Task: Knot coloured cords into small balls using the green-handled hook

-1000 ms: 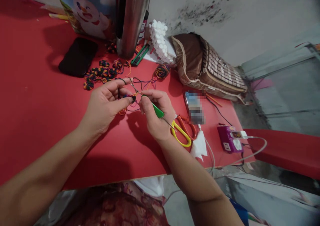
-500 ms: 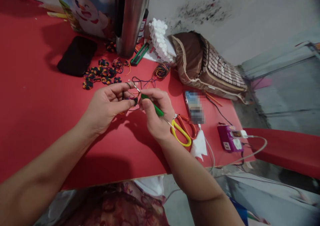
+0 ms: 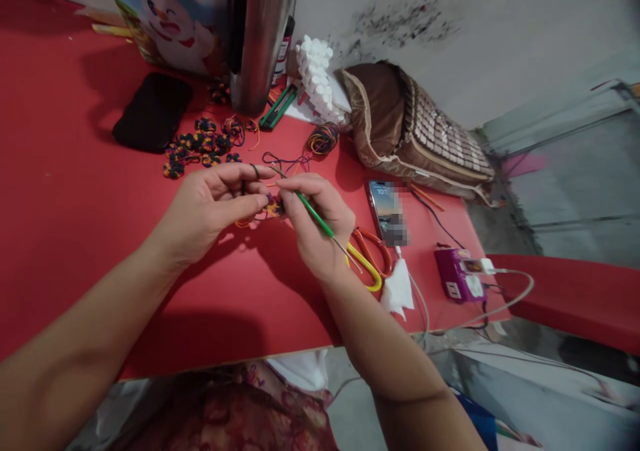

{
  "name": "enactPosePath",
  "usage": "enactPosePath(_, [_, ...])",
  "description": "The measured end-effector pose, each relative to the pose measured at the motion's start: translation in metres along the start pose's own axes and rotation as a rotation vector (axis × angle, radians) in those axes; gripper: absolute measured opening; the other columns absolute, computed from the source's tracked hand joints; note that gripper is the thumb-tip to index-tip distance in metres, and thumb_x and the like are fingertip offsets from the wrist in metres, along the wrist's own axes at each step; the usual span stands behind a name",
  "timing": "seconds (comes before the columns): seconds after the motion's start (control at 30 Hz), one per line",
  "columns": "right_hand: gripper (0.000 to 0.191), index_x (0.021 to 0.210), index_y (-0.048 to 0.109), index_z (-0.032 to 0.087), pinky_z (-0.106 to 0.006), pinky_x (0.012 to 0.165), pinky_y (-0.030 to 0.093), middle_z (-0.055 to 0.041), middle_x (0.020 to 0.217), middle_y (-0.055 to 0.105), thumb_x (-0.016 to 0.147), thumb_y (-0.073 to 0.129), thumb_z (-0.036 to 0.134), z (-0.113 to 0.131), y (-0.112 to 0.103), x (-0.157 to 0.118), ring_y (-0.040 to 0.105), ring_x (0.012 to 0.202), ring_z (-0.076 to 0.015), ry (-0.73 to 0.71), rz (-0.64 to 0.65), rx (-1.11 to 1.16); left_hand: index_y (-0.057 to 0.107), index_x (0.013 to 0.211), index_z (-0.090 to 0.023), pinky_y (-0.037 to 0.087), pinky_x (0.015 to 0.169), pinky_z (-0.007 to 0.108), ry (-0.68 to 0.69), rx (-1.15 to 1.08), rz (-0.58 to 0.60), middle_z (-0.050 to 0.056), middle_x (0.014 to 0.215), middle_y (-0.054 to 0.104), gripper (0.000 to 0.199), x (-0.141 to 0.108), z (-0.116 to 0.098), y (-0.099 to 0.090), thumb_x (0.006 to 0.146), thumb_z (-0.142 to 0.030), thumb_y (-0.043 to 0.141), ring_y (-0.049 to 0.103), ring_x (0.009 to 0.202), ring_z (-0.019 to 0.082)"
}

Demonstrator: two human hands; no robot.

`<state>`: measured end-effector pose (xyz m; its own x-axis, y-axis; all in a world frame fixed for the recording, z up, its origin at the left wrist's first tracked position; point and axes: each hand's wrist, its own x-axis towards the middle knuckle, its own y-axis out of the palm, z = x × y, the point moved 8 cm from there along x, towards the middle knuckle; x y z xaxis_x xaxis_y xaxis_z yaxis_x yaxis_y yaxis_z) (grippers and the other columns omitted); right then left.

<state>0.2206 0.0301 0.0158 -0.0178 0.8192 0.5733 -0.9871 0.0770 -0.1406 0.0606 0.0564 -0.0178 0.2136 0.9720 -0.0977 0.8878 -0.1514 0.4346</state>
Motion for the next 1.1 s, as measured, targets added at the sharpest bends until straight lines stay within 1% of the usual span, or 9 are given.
enactPosePath(0.1, [0.015, 0.108, 0.085, 0.031, -0.029, 0.067, 0.064, 0.0023, 0.098, 0.082, 0.105, 0.074, 0.021, -0.006, -0.003, 0.0, 0.073, 0.072, -0.0117, 0.07, -0.071, 0.083, 0.093, 0.096, -0.021, 0.067, 0.074, 0.028, 0.011, 0.033, -0.013, 0.006, 0.094, 0.086, 0.015, 0.0, -0.001, 0.0, 0.082, -0.016, 0.094, 0.078, 0.08, 0.018])
enactPosePath(0.27, [0.014, 0.11, 0.085, 0.032, -0.034, 0.082, 0.069, 0.0009, 0.101, 0.084, 0.105, 0.074, 0.024, -0.003, -0.002, 0.0, 0.077, 0.084, -0.0152, 0.037, -0.052, 0.028, 0.088, 0.077, -0.019, 0.055, 0.055, 0.02, 0.0, 0.042, -0.059, 0.004, 0.073, 0.076, 0.01, 0.003, 0.001, -0.003, 0.079, -0.019, 0.097, 0.066, 0.062, 0.013])
enactPosePath(0.43, [0.013, 0.11, 0.084, 0.032, -0.038, 0.084, 0.068, -0.0021, 0.101, 0.081, 0.107, 0.073, 0.028, -0.003, -0.003, -0.002, 0.077, 0.086, -0.0182, 0.034, -0.035, -0.039, 0.092, 0.09, -0.02, 0.039, 0.045, 0.015, -0.037, -0.182, -0.119, 0.005, 0.086, 0.078, 0.014, 0.012, 0.009, -0.016, 0.078, -0.023, 0.098, 0.055, 0.058, 0.007])
enactPosePath(0.63, [0.017, 0.113, 0.084, 0.034, -0.04, 0.087, 0.068, -0.0019, 0.101, 0.082, 0.107, 0.071, 0.025, 0.006, -0.004, -0.002, 0.078, 0.094, -0.0198, -0.058, -0.031, -0.068, 0.091, 0.1, -0.02, 0.037, 0.048, 0.024, -0.044, 0.104, -0.133, 0.001, 0.074, 0.071, 0.018, 0.01, 0.012, -0.018, 0.083, -0.022, 0.096, 0.046, 0.052, 0.008])
enactPosePath(0.77, [0.018, 0.114, 0.085, 0.034, -0.04, 0.086, 0.069, -0.0025, 0.105, 0.083, 0.108, 0.071, 0.025, 0.005, -0.003, -0.001, 0.079, 0.095, -0.0202, -0.042, -0.026, -0.072, 0.09, 0.108, -0.023, 0.043, 0.048, 0.023, -0.15, -0.136, -0.068, 0.005, 0.093, 0.078, 0.027, 0.009, 0.018, -0.01, 0.082, -0.027, 0.096, 0.055, 0.056, 0.009])
enactPosePath(0.83, [0.016, 0.114, 0.084, 0.031, -0.041, 0.086, 0.069, -0.0028, 0.105, 0.083, 0.108, 0.071, 0.025, 0.003, -0.002, -0.002, 0.08, 0.097, -0.0202, -0.015, -0.025, -0.057, 0.09, 0.106, -0.024, 0.051, 0.053, 0.021, -0.219, -0.299, -0.058, 0.006, 0.1, 0.08, 0.024, 0.009, 0.021, -0.007, 0.083, -0.027, 0.094, 0.061, 0.064, 0.011])
enactPosePath(0.9, [0.015, 0.112, 0.084, 0.03, -0.041, 0.087, 0.069, -0.003, 0.106, 0.082, 0.108, 0.071, 0.025, 0.001, -0.002, -0.003, 0.079, 0.098, -0.0199, 0.009, -0.028, -0.053, 0.09, 0.096, -0.023, 0.05, 0.054, 0.019, -0.256, -0.404, -0.053, 0.006, 0.098, 0.079, 0.014, 0.009, 0.02, -0.006, 0.083, -0.027, 0.094, 0.061, 0.066, 0.011])
enactPosePath(1.0, [0.015, 0.11, 0.084, 0.033, -0.041, 0.086, 0.068, -0.0034, 0.105, 0.082, 0.108, 0.071, 0.026, -0.001, -0.001, -0.004, 0.078, 0.094, -0.0201, 0.017, -0.022, -0.083, 0.083, 0.075, -0.02, 0.048, 0.053, 0.018, -0.246, -0.444, -0.073, 0.008, 0.098, 0.079, 0.016, 0.008, 0.019, -0.01, 0.081, -0.027, 0.097, 0.063, 0.069, 0.011])
enactPosePath(1.1, [0.014, 0.109, 0.084, 0.034, -0.043, 0.084, 0.069, -0.0046, 0.101, 0.081, 0.108, 0.07, 0.029, -0.001, -0.002, -0.003, 0.078, 0.091, -0.022, 0.001, -0.027, -0.134, 0.08, 0.072, -0.02, 0.048, 0.053, 0.02, -0.207, -0.382, -0.098, 0.009, 0.106, 0.081, 0.021, 0.009, 0.019, -0.018, 0.083, -0.028, 0.096, 0.069, 0.077, 0.015])
